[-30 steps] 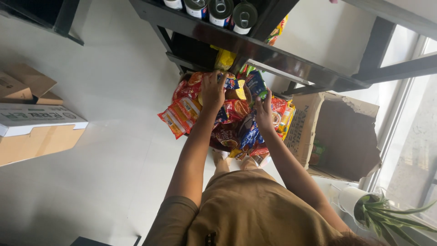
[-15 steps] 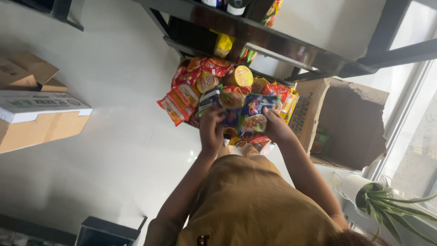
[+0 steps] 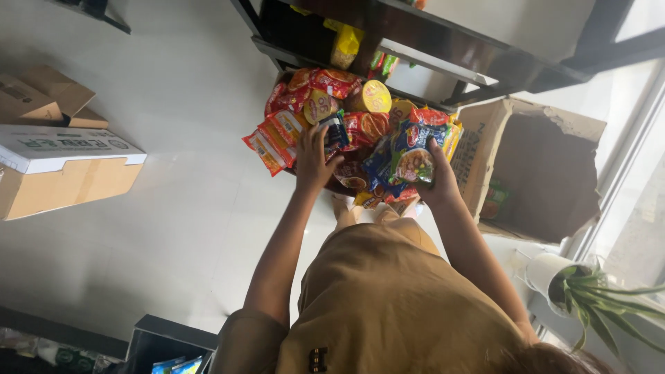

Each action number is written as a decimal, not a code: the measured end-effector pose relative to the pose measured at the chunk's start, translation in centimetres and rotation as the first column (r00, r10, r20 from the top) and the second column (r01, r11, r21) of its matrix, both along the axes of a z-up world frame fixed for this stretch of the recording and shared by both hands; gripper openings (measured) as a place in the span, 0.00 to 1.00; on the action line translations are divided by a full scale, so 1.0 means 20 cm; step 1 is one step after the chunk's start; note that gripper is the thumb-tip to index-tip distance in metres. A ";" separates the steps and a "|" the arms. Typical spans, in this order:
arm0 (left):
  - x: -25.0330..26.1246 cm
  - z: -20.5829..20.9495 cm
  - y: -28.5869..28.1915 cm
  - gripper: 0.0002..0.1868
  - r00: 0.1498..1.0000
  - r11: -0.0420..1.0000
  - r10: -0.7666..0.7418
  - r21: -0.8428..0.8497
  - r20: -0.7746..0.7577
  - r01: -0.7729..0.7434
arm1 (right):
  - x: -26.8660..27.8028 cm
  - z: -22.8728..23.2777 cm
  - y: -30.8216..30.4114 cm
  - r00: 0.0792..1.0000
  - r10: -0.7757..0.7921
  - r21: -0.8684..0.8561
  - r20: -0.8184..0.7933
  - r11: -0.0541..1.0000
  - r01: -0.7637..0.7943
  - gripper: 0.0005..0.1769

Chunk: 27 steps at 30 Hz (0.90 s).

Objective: The recorder is unpacking packages of instant noodles and seaweed from cardboard boxes and organizing them on grocery store shelves.

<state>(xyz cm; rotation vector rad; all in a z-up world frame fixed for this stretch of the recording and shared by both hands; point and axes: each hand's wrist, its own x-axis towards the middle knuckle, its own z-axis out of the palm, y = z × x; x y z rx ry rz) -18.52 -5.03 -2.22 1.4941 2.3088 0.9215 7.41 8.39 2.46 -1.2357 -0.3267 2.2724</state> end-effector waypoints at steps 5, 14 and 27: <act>0.00 -0.41 -0.04 0.18 0.987 0.995 0.100 0.005 0.126 -0.101 | 0.17 0.00 -0.04 0.993 -0.102 0.047 -0.052 0.993 0.105 0.24; 0.20 0.13 0.05 0.25 0.957 0.974 0.127 0.213 -0.260 -0.072 | 0.63 -0.05 -0.18 0.963 -0.249 0.051 -0.099 0.966 0.255 0.22; 1.00 0.64 0.20 0.06 0.925 0.832 0.224 0.554 -0.308 -0.017 | 1.37 -0.14 -0.20 0.964 -0.218 0.132 -0.155 0.962 0.239 0.22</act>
